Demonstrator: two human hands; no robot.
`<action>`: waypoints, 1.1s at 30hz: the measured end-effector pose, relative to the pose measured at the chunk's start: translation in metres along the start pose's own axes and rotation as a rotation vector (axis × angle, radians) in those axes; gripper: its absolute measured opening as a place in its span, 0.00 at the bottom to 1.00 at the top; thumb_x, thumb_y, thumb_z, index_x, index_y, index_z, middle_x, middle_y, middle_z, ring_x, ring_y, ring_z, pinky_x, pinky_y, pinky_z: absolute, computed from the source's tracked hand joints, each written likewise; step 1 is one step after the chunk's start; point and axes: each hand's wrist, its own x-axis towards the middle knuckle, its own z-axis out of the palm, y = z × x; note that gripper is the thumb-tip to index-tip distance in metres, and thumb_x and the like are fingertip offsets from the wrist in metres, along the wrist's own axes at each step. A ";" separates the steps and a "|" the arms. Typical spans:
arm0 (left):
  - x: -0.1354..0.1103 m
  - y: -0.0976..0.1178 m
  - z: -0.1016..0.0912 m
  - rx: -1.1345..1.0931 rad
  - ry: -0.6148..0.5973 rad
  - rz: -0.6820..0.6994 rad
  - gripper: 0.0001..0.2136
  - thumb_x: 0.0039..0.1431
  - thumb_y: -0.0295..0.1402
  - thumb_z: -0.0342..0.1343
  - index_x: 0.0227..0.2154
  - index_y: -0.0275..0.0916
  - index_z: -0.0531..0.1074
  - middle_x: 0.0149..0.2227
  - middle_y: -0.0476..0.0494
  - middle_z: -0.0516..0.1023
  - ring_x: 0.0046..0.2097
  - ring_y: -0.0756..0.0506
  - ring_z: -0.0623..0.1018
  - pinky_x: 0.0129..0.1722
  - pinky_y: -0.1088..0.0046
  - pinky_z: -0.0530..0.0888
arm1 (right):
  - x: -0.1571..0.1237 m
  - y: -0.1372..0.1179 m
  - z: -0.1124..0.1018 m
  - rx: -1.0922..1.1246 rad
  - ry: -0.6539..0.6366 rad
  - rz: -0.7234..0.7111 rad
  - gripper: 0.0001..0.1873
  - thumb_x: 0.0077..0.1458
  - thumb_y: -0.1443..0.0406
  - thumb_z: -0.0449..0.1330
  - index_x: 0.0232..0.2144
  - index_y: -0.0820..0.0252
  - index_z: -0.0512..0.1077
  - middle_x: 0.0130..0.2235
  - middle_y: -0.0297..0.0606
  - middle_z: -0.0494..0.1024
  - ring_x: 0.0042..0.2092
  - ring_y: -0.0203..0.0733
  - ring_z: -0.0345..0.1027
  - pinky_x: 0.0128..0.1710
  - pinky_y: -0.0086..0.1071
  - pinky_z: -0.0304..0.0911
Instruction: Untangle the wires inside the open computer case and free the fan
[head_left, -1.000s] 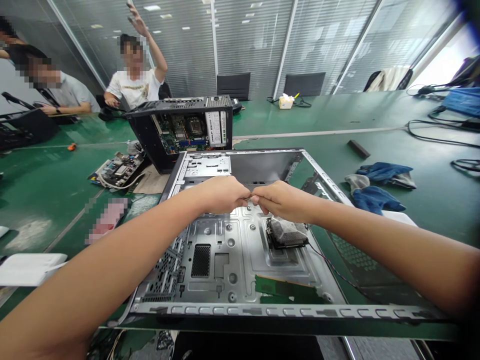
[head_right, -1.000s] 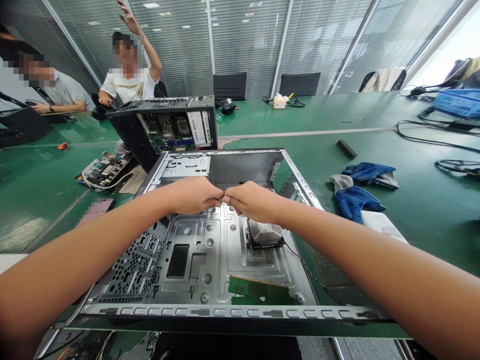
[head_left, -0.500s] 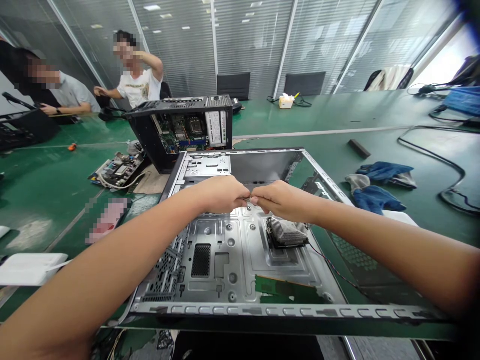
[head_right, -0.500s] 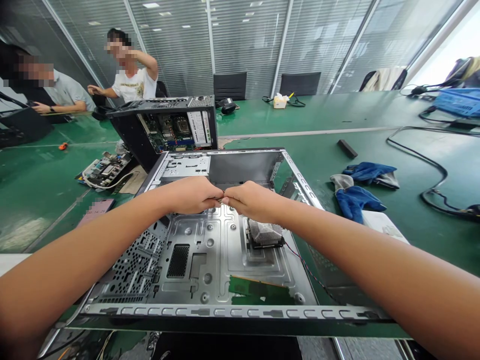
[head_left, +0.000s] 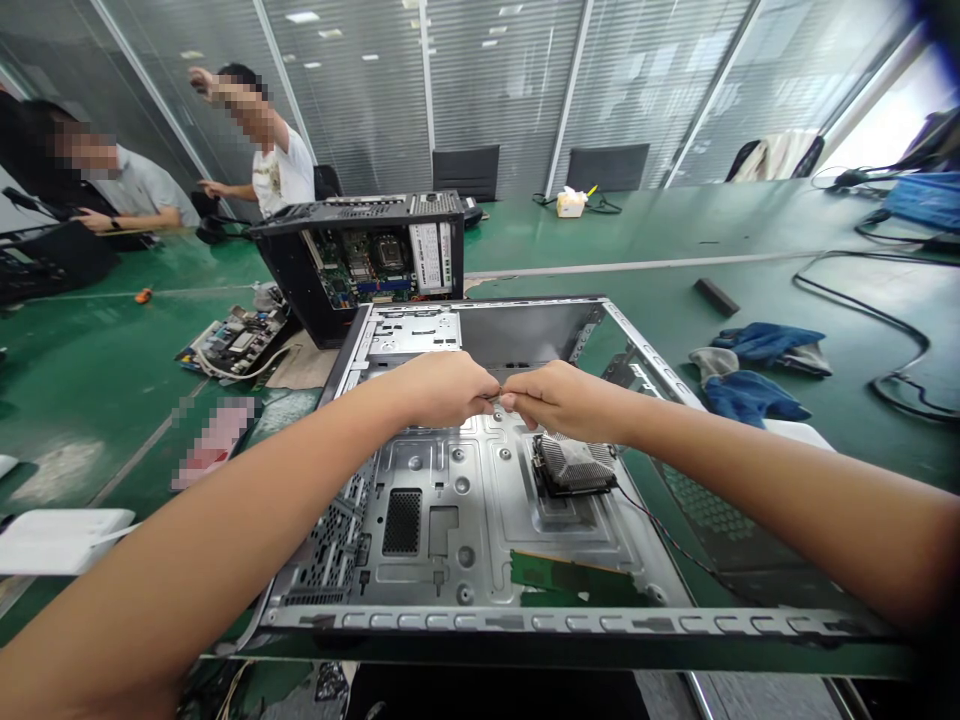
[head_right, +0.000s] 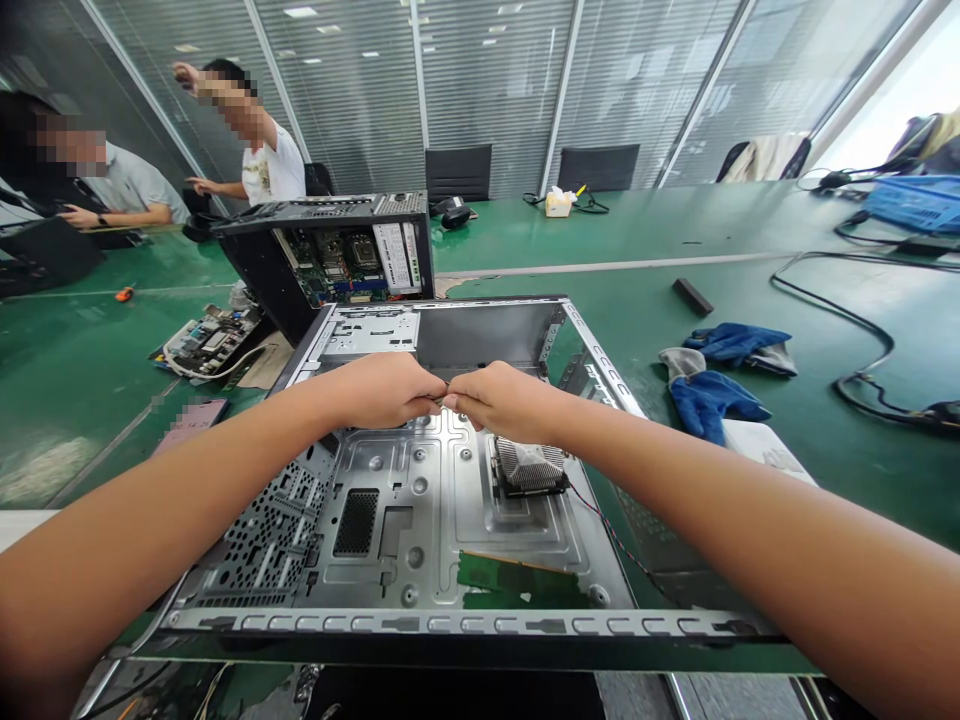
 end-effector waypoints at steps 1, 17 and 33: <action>0.000 0.001 -0.001 -0.002 -0.008 -0.003 0.12 0.61 0.38 0.45 0.34 0.42 0.73 0.27 0.45 0.74 0.27 0.47 0.68 0.25 0.70 0.58 | 0.000 0.000 0.000 -0.010 0.002 -0.002 0.17 0.62 0.60 0.46 0.23 0.59 0.64 0.22 0.32 0.72 0.23 0.32 0.60 0.27 0.29 0.54; 0.000 0.002 -0.001 -0.004 -0.039 0.007 0.12 0.61 0.39 0.46 0.37 0.44 0.74 0.29 0.45 0.76 0.29 0.46 0.69 0.26 0.70 0.59 | 0.000 0.005 0.002 -0.005 -0.012 -0.050 0.18 0.63 0.59 0.46 0.24 0.59 0.66 0.23 0.32 0.72 0.24 0.33 0.60 0.28 0.30 0.54; -0.001 0.001 -0.003 -0.051 -0.095 0.023 0.13 0.62 0.39 0.45 0.39 0.42 0.74 0.31 0.44 0.77 0.30 0.46 0.70 0.27 0.70 0.60 | -0.001 -0.001 -0.001 -0.001 -0.044 -0.030 0.19 0.62 0.60 0.46 0.26 0.60 0.70 0.25 0.35 0.76 0.25 0.34 0.63 0.29 0.31 0.55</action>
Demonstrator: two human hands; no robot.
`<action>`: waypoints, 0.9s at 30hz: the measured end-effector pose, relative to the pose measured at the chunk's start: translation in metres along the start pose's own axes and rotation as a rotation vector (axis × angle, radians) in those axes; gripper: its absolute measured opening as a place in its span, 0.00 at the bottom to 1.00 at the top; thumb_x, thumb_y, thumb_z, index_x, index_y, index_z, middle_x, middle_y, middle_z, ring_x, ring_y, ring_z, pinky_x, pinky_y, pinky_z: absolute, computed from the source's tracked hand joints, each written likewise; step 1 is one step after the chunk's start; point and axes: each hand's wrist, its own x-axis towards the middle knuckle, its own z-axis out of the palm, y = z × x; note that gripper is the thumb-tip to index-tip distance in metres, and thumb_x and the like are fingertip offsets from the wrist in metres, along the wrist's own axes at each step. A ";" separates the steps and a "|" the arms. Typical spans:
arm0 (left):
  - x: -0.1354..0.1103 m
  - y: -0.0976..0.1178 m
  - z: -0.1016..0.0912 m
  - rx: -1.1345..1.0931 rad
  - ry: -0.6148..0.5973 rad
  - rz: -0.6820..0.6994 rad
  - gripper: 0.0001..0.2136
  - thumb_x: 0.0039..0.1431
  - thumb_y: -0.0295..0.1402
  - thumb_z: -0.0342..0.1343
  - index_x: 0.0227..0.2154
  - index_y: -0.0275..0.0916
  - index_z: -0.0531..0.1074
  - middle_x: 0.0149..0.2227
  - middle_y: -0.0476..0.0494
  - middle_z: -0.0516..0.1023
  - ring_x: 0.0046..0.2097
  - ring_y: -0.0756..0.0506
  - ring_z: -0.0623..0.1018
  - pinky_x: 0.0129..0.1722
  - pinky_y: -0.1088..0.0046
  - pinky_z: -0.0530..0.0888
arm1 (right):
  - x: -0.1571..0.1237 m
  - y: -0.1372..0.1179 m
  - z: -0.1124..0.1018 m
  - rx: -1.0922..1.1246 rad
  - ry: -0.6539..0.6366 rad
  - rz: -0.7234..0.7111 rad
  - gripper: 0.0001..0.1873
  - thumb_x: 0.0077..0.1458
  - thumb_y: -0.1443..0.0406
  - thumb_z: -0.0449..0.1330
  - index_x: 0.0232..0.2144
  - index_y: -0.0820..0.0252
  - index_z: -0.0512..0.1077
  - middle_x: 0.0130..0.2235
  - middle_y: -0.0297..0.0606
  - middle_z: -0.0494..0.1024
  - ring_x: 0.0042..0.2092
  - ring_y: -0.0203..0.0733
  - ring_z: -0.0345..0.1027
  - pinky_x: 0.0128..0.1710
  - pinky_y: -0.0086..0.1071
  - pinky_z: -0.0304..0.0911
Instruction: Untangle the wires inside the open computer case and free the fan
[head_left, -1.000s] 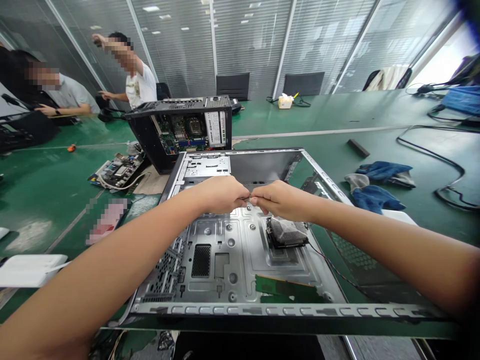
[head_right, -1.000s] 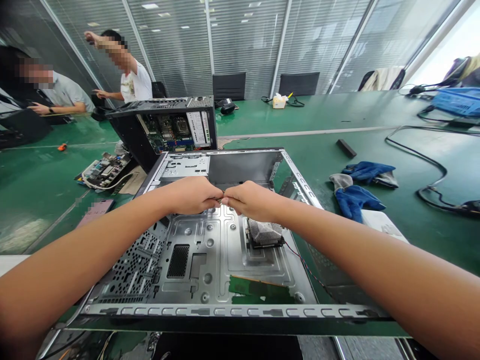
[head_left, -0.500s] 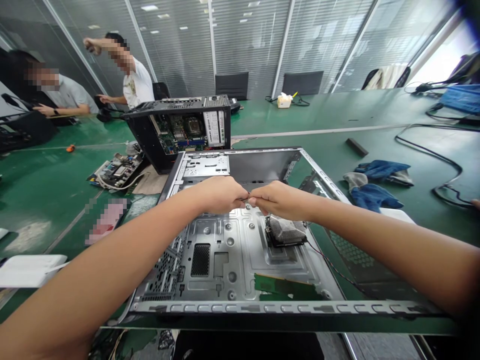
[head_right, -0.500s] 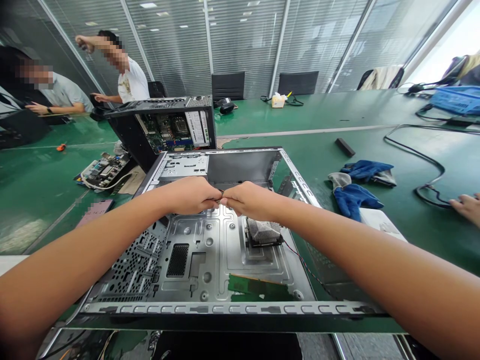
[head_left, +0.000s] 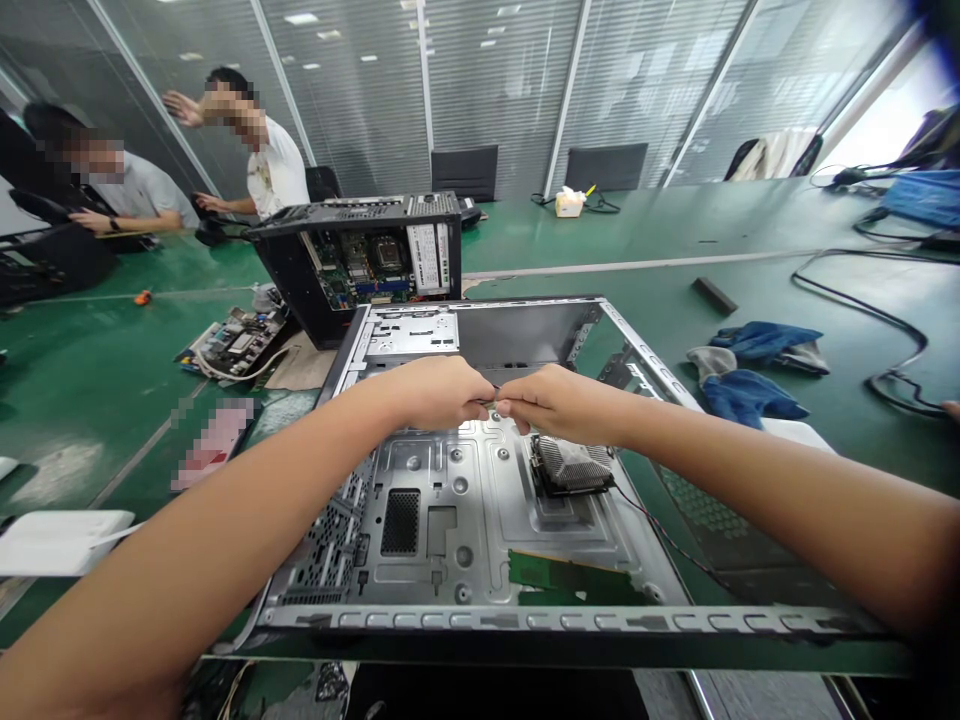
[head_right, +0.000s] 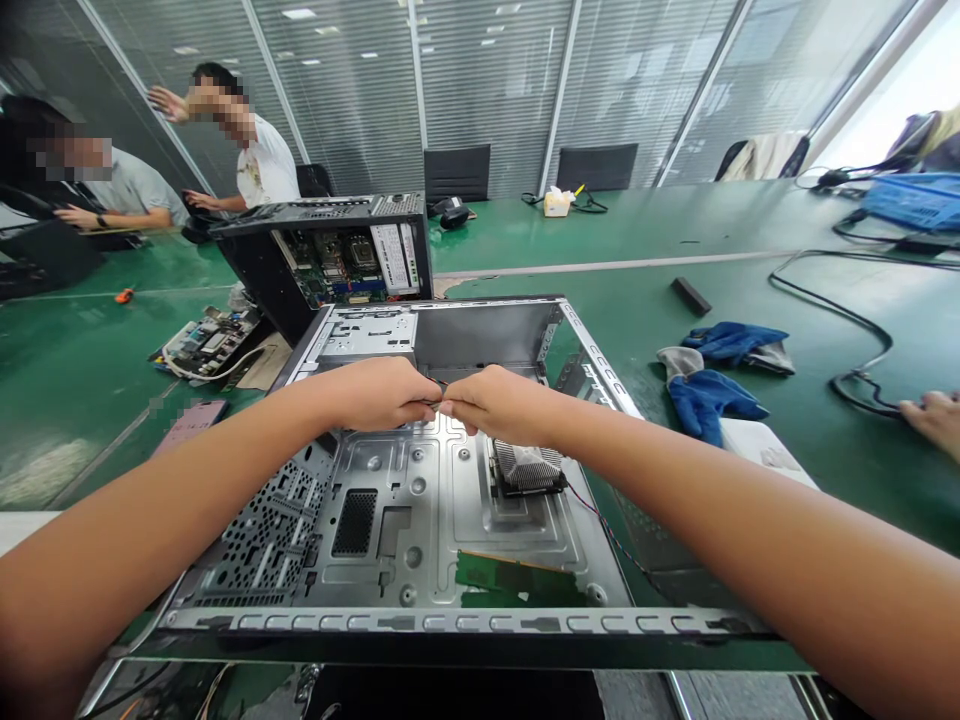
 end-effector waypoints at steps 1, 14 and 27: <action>0.000 0.000 0.000 -0.002 -0.002 0.001 0.13 0.62 0.39 0.45 0.39 0.42 0.74 0.31 0.44 0.77 0.30 0.46 0.70 0.27 0.70 0.60 | 0.000 0.000 0.000 0.012 -0.007 0.008 0.19 0.62 0.60 0.46 0.25 0.60 0.70 0.25 0.35 0.76 0.25 0.34 0.63 0.29 0.31 0.55; 0.001 0.002 0.000 -0.030 -0.039 -0.021 0.13 0.62 0.38 0.44 0.40 0.42 0.73 0.35 0.43 0.77 0.33 0.45 0.71 0.31 0.70 0.62 | 0.001 0.002 0.002 -0.034 0.007 0.002 0.17 0.62 0.61 0.46 0.27 0.59 0.69 0.27 0.35 0.77 0.27 0.35 0.65 0.30 0.30 0.55; 0.002 -0.004 0.009 -0.846 -0.367 -0.222 0.21 0.63 0.37 0.39 0.53 0.30 0.62 0.42 0.33 0.75 0.30 0.46 0.78 0.33 0.66 0.76 | 0.005 0.008 0.015 -0.340 0.095 -0.102 0.11 0.63 0.65 0.47 0.33 0.61 0.67 0.33 0.39 0.71 0.33 0.38 0.62 0.33 0.31 0.53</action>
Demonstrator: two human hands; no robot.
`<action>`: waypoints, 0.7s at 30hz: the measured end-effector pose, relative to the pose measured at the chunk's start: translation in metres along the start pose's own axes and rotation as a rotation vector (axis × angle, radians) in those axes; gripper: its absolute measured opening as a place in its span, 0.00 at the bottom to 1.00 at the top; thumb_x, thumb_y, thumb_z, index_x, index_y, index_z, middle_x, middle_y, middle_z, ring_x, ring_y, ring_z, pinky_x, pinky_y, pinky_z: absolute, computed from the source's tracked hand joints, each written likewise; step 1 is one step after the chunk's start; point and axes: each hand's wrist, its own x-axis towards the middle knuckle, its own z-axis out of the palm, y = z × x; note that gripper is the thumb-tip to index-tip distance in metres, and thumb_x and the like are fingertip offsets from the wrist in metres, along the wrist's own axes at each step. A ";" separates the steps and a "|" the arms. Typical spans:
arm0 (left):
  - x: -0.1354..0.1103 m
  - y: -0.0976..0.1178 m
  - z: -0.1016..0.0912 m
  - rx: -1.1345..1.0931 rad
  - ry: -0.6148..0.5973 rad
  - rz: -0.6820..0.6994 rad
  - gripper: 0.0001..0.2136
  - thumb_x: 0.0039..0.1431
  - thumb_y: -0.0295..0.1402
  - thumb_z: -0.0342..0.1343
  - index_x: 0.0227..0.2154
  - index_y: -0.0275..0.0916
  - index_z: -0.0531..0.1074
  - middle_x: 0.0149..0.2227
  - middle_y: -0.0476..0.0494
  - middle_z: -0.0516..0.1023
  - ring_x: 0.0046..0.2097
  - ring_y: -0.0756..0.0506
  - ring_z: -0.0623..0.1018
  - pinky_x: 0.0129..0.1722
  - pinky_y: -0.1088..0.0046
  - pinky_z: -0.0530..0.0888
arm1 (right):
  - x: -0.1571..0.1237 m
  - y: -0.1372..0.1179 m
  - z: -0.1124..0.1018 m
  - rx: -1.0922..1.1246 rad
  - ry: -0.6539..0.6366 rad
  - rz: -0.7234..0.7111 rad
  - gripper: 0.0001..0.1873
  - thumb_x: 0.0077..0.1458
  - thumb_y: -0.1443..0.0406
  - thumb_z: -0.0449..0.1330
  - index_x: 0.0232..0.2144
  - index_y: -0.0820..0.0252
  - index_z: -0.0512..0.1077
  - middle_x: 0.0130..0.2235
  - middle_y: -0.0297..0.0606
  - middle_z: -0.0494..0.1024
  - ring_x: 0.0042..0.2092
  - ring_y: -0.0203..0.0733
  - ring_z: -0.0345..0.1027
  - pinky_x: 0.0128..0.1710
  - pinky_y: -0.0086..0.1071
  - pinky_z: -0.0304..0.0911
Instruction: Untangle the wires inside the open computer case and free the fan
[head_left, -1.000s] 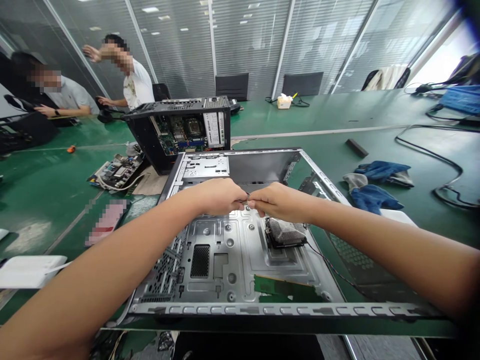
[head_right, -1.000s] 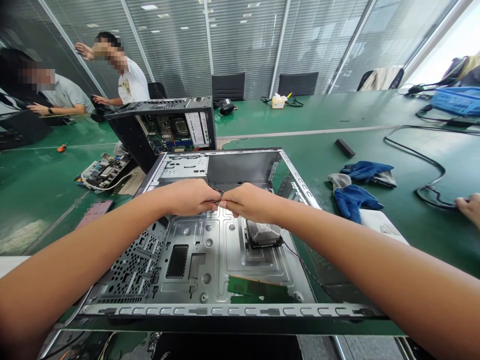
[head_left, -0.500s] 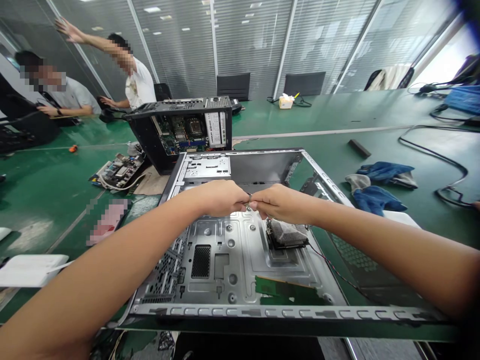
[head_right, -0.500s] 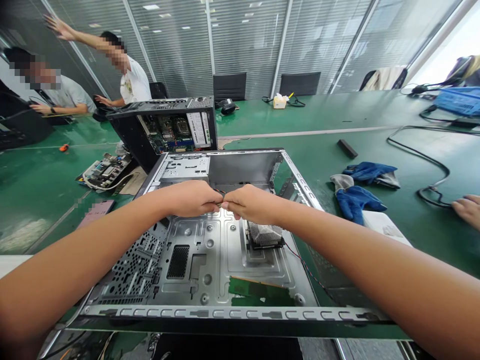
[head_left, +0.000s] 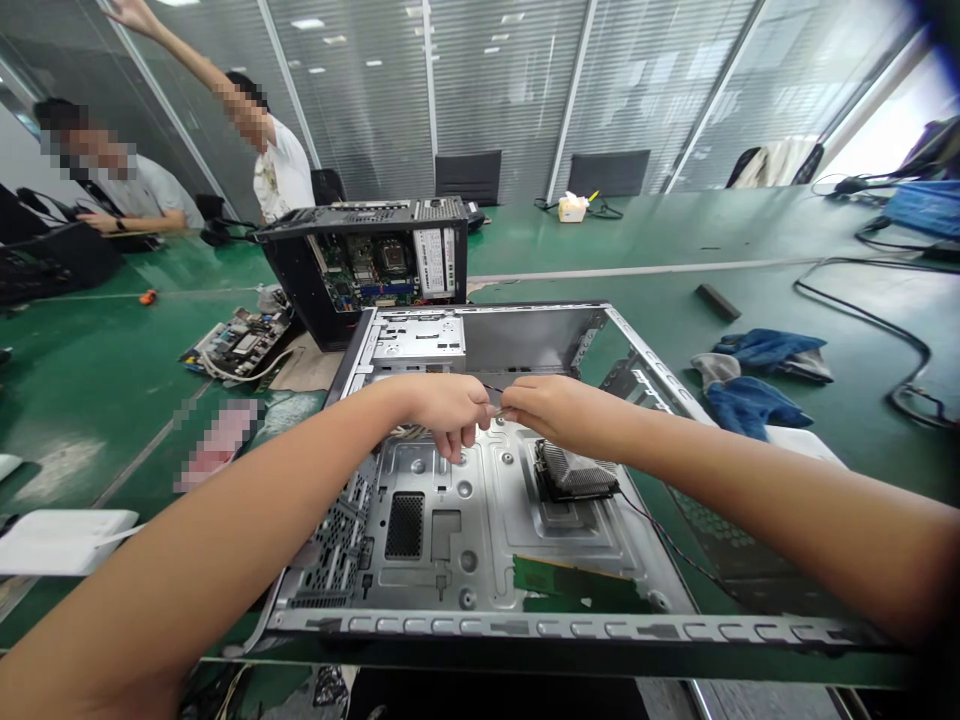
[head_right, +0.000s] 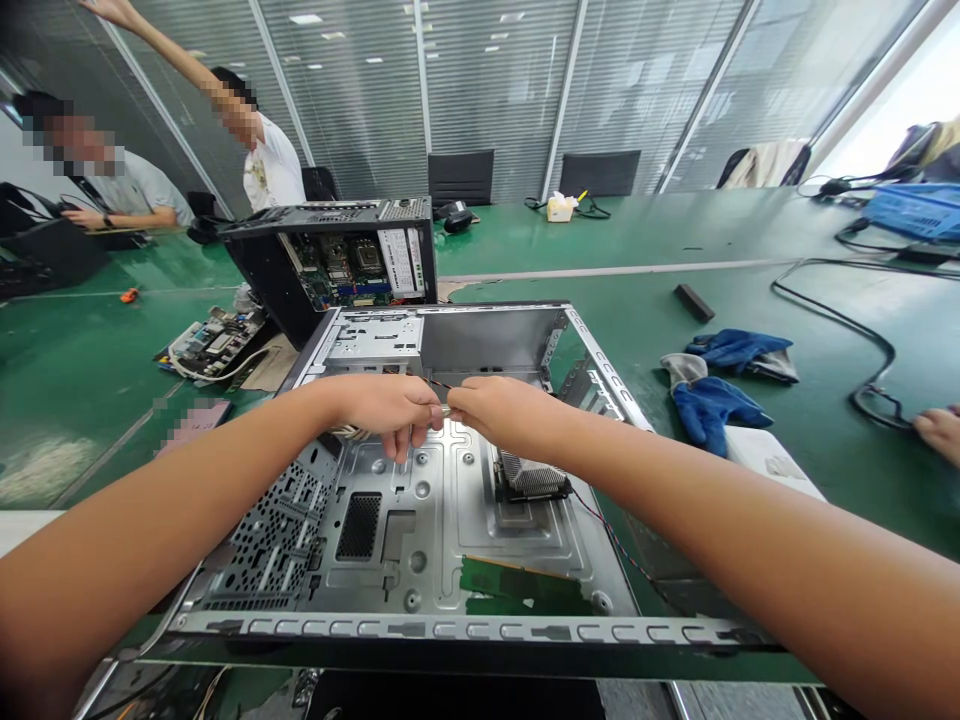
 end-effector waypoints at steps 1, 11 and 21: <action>0.000 -0.001 0.000 -0.037 -0.030 -0.026 0.22 0.62 0.37 0.40 0.54 0.30 0.61 0.41 0.33 0.75 0.31 0.44 0.79 0.35 0.65 0.76 | 0.000 0.000 0.001 -0.006 0.009 -0.001 0.10 0.63 0.66 0.47 0.33 0.61 0.67 0.34 0.40 0.70 0.33 0.38 0.62 0.33 0.32 0.53; -0.007 0.000 -0.003 -0.020 -0.065 0.001 0.15 0.60 0.31 0.43 0.47 0.32 0.64 0.28 0.42 0.74 0.29 0.44 0.77 0.33 0.64 0.76 | -0.004 -0.008 0.004 -0.021 0.027 0.049 0.09 0.60 0.74 0.45 0.34 0.62 0.64 0.36 0.40 0.68 0.33 0.38 0.61 0.33 0.32 0.55; -0.004 -0.003 -0.003 0.097 -0.023 0.080 0.09 0.63 0.37 0.41 0.35 0.39 0.63 0.25 0.52 0.64 0.27 0.49 0.75 0.28 0.73 0.73 | -0.001 -0.014 -0.003 -0.078 -0.045 0.054 0.12 0.64 0.63 0.47 0.39 0.63 0.68 0.38 0.43 0.74 0.37 0.43 0.67 0.32 0.33 0.53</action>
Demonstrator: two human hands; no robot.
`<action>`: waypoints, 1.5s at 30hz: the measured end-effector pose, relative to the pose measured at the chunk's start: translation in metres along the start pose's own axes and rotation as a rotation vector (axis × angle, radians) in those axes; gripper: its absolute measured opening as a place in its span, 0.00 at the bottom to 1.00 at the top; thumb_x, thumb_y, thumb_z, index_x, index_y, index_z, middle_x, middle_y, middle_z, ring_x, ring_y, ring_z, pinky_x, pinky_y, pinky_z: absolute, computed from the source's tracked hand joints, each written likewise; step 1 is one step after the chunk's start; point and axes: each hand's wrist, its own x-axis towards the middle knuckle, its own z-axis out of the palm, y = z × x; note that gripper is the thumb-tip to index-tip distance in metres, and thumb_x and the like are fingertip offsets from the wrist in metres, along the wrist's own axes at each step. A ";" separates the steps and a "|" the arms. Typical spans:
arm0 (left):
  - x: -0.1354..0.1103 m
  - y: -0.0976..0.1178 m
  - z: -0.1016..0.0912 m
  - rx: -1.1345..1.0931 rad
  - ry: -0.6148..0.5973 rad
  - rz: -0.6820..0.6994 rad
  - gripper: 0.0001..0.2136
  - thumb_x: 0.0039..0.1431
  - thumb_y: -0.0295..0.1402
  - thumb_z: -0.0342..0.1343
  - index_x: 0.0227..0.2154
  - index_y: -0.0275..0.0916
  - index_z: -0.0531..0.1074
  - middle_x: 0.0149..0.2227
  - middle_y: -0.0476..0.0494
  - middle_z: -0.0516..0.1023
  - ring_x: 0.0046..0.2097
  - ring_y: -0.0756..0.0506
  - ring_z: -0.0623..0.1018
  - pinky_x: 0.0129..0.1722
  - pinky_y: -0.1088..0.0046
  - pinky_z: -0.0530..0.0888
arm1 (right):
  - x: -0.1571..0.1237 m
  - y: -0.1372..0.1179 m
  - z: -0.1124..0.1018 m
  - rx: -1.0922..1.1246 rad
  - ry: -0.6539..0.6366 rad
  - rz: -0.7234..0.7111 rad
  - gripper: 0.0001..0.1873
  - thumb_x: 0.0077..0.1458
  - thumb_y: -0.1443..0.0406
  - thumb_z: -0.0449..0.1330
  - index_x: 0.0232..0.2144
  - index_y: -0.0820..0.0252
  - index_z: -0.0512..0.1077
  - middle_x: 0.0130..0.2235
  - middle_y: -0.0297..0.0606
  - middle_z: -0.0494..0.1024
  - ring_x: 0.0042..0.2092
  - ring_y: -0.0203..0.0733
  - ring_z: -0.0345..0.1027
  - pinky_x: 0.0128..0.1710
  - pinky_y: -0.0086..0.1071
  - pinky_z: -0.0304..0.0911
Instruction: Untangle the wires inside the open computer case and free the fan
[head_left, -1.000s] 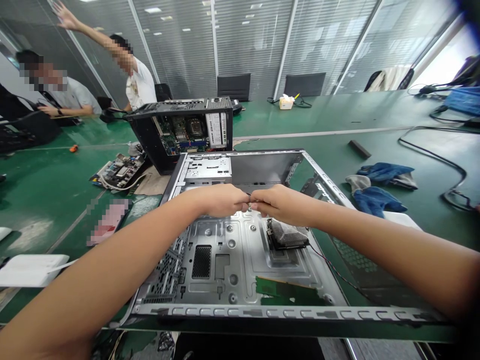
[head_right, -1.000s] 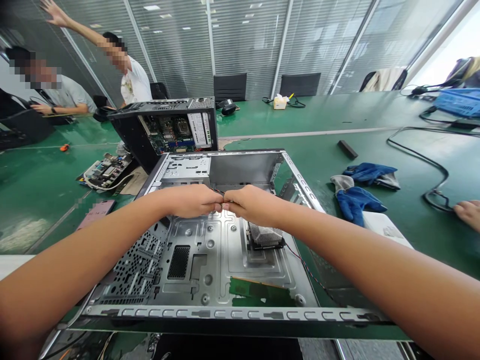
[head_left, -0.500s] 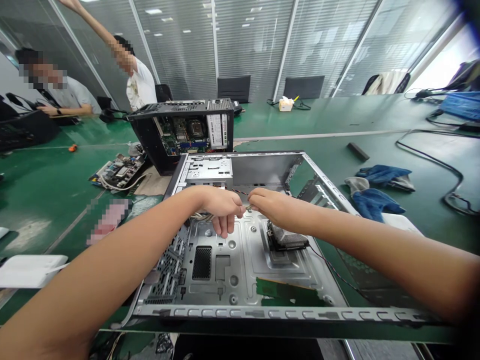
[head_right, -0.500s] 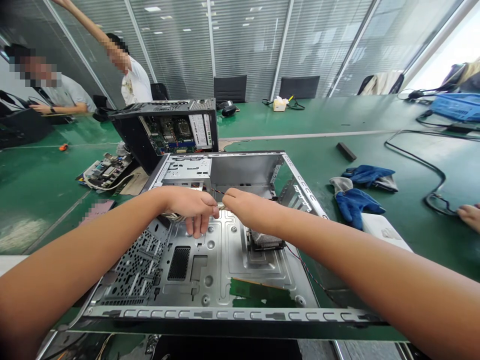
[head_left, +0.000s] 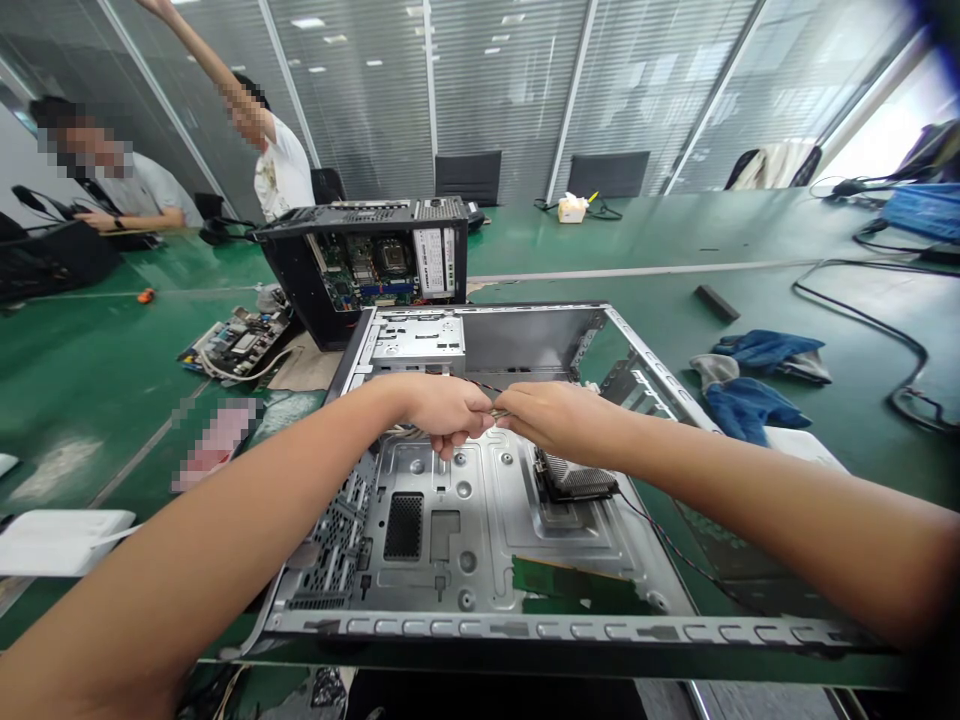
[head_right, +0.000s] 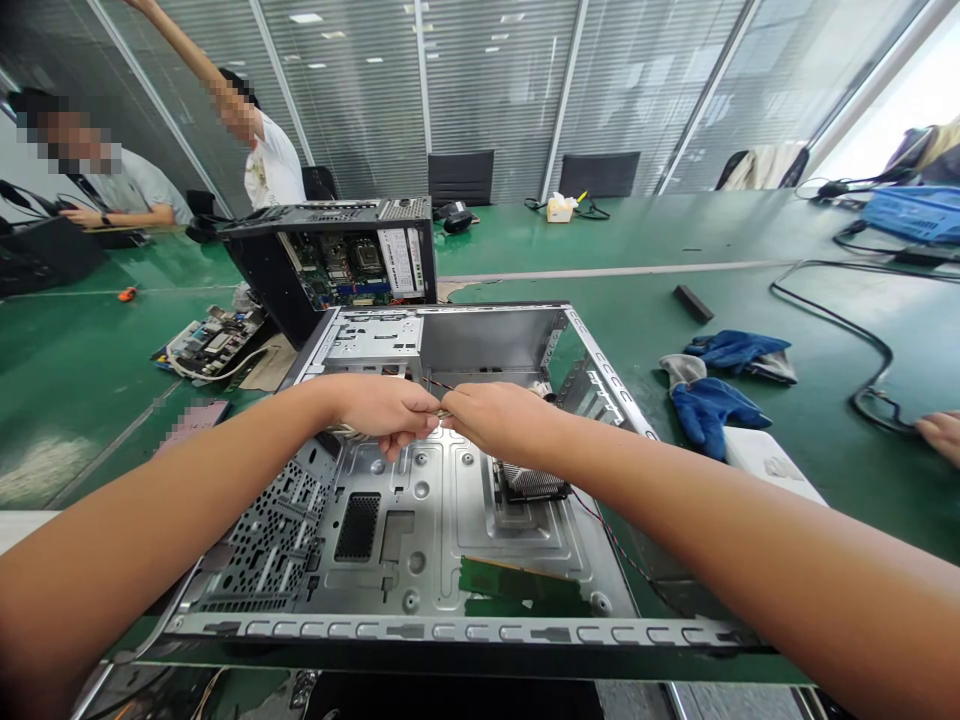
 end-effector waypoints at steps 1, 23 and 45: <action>0.000 0.000 0.000 0.032 0.012 0.012 0.10 0.63 0.37 0.42 0.34 0.38 0.64 0.26 0.51 0.66 0.27 0.49 0.75 0.28 0.73 0.73 | 0.000 -0.001 -0.001 -0.001 -0.025 0.005 0.13 0.65 0.63 0.46 0.38 0.63 0.68 0.37 0.42 0.74 0.36 0.42 0.67 0.32 0.33 0.53; -0.006 0.000 -0.006 0.058 -0.019 0.075 0.08 0.60 0.37 0.44 0.32 0.40 0.64 0.21 0.51 0.65 0.26 0.46 0.72 0.31 0.69 0.68 | -0.004 0.011 0.000 0.259 0.311 -0.159 0.07 0.60 0.67 0.49 0.36 0.61 0.67 0.37 0.42 0.68 0.37 0.40 0.61 0.38 0.36 0.59; -0.009 -0.005 -0.010 -0.169 0.014 0.200 0.09 0.61 0.38 0.45 0.30 0.39 0.64 0.21 0.53 0.60 0.26 0.49 0.67 0.31 0.70 0.67 | -0.005 0.009 0.000 -0.282 0.270 -0.049 0.16 0.64 0.66 0.41 0.36 0.61 0.69 0.32 0.40 0.69 0.30 0.38 0.55 0.24 0.34 0.37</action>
